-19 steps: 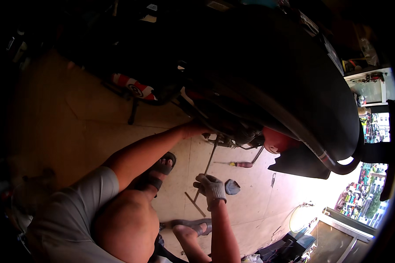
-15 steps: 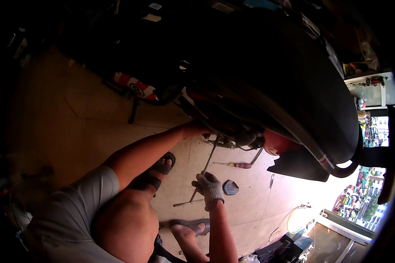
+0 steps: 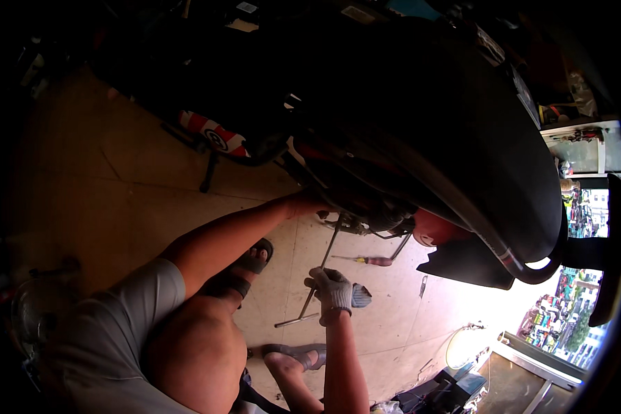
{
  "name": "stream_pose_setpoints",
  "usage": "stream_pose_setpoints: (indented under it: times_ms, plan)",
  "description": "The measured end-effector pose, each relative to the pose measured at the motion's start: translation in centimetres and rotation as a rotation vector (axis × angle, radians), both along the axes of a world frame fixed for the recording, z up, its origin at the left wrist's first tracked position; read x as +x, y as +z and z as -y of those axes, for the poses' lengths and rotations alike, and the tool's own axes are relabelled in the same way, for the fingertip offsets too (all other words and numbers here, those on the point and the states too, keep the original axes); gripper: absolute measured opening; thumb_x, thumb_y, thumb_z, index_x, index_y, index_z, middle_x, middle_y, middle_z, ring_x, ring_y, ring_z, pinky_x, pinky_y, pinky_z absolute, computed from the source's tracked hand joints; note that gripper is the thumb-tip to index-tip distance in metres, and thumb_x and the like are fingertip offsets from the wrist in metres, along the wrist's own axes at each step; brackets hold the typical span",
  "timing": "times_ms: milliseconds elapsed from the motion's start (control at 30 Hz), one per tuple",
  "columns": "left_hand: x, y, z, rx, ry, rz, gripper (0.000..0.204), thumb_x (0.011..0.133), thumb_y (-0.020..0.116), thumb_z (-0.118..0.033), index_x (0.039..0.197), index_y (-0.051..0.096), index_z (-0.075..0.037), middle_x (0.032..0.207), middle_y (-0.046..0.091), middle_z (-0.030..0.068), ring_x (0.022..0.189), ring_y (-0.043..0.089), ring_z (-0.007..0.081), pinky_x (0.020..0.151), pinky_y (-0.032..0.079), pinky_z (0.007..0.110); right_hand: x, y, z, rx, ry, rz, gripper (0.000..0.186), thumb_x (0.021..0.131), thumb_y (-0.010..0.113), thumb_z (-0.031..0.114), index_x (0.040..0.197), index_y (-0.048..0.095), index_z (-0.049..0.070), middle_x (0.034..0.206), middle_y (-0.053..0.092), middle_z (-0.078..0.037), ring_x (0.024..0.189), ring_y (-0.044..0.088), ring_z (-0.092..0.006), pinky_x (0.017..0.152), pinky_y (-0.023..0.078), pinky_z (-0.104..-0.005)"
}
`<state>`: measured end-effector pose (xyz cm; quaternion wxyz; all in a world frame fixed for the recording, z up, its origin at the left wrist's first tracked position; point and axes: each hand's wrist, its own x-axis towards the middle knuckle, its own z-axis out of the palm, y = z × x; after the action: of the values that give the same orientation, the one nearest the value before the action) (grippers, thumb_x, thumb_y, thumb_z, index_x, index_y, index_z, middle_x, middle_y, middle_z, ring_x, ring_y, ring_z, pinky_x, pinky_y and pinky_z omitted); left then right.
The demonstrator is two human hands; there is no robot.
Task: The person works on the rear section of a motorcycle, using a T-handle wrench and a screwdriver to tighten or loosen components near the rear wheel and tail light.
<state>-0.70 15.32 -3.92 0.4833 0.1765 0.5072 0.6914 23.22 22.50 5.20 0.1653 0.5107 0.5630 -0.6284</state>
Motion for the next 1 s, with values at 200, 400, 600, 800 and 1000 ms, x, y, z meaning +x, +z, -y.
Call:
stream_pose_setpoints:
  times_ms: [200, 400, 600, 800, 1000]
  plan:
    - [-0.2, -0.8, 0.0, 0.006, -0.021, -0.021, 0.030, 0.086, 0.084, -0.030, 0.102, 0.070, -0.008, 0.082, 0.060, -0.0026, 0.072, 0.052, 0.0084, 0.060, 0.045, 0.027, -0.4, 0.6, 1.2, -0.051, -0.083, -0.062, 0.041, 0.092, 0.077, 0.029, 0.119, 0.069, 0.000, 0.101, 0.075, -0.007, 0.087, 0.076, -0.0189, 0.063, 0.050, -0.0253]
    - [-0.1, -1.0, -0.2, 0.007, -0.022, -0.016, 0.032, 0.087, 0.084, -0.030, 0.105, 0.071, -0.008, 0.082, 0.059, -0.0039, 0.072, 0.052, 0.0083, 0.060, 0.045, 0.027, -0.3, -1.1, 1.3, -0.004, -0.117, -0.038, 0.042, 0.092, 0.077, 0.028, 0.122, 0.068, 0.000, 0.107, 0.074, -0.007, 0.083, 0.075, -0.0188, 0.061, 0.047, -0.0258]
    - [-0.3, -1.4, -0.2, 0.024, -0.030, -0.022, 0.033, 0.086, 0.085, -0.032, 0.104, 0.070, -0.008, 0.082, 0.060, -0.0034, 0.072, 0.052, 0.0083, 0.060, 0.045, 0.027, -0.2, -1.5, 1.0, 0.030, -0.091, -0.029, 0.043, 0.094, 0.074, 0.029, 0.123, 0.069, -0.002, 0.110, 0.075, -0.008, 0.082, 0.075, -0.0205, 0.065, 0.051, -0.0276]
    - [-0.1, -0.7, -0.2, -0.004, -0.016, -0.039, 0.028, 0.088, 0.082, -0.029, 0.103, 0.070, -0.009, 0.082, 0.060, -0.0029, 0.072, 0.053, 0.0084, 0.062, 0.046, 0.028, -0.3, -1.3, 0.5, -0.014, -0.119, -0.064, 0.045, 0.095, 0.074, 0.031, 0.125, 0.067, -0.001, 0.112, 0.075, -0.009, 0.084, 0.075, -0.0199, 0.066, 0.052, -0.0278]
    - [-0.5, -1.2, 0.1, -0.001, -0.047, -0.060, 0.031, 0.086, 0.084, -0.027, 0.107, 0.071, -0.008, 0.086, 0.062, -0.0033, 0.077, 0.055, 0.0085, 0.064, 0.047, 0.027, -1.7, 0.7, 1.6, -0.019, -0.071, -0.084, 0.044, 0.094, 0.074, 0.032, 0.121, 0.069, -0.001, 0.109, 0.076, -0.010, 0.084, 0.075, -0.0189, 0.065, 0.051, -0.0280]
